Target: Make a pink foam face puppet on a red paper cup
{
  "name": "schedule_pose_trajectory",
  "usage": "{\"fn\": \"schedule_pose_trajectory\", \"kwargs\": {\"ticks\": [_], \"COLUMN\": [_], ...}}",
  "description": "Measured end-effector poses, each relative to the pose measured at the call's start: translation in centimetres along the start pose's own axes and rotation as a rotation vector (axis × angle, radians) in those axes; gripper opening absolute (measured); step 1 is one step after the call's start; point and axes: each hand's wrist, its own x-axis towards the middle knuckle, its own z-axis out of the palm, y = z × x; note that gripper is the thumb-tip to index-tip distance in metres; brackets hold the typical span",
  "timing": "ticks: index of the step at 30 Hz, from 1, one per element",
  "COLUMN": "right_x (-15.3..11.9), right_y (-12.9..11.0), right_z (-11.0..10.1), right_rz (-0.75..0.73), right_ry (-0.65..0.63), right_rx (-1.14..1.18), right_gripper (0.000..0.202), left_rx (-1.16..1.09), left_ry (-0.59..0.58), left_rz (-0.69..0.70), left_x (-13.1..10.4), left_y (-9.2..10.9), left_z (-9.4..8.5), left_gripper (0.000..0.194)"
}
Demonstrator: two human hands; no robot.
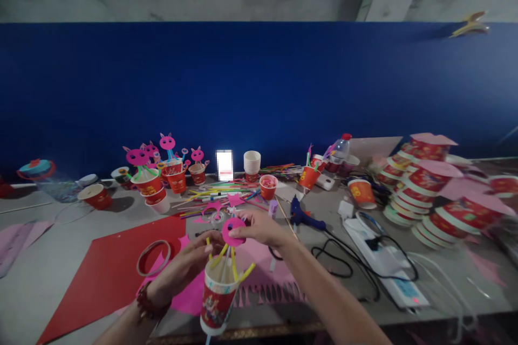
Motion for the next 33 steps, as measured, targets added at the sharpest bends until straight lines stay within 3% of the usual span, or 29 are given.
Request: {"fn": "schedule_pose_trajectory", "kwargs": {"ticks": [3,7,11,16,21,26,33], "right_x": [0.8,1.5,1.7,2.2,2.4,2.8,3.3], "right_y": [0.0,-0.1,0.3,1.9,2.7,3.6,5.4], "right_z": [0.5,1.2,1.8,2.4,2.5,2.3,1.8], "right_rz": [-0.027,-0.044,-0.085,-0.186,-0.196,-0.19,-0.142], "right_ry": [0.017,0.048,0.052,0.216,0.22,0.235,0.281], "right_rx": [-0.006,0.028,0.102,0.151,0.166,0.204,0.229], "right_gripper": [0.031,0.038,0.052,0.043,0.037,0.039,0.042], "left_rx": [0.165,0.203,0.187,0.157,0.173,0.028,-0.141], "left_ry": [0.124,0.239,0.306,0.346,0.361,0.403,0.371], "left_rz": [0.055,0.134,0.228,0.31,0.367,0.32,0.229], "left_x": [1.3,2.7,3.2,3.6,4.3,5.1,5.7], "left_y": [1.1,1.6,1.9,1.6,0.4,-0.9,-2.0], "left_z": [-0.3,-0.4,0.0,0.3,-0.2,-0.6,-0.4], "left_gripper": [0.023,0.031,0.031,0.032,0.029,0.026,0.024]}}
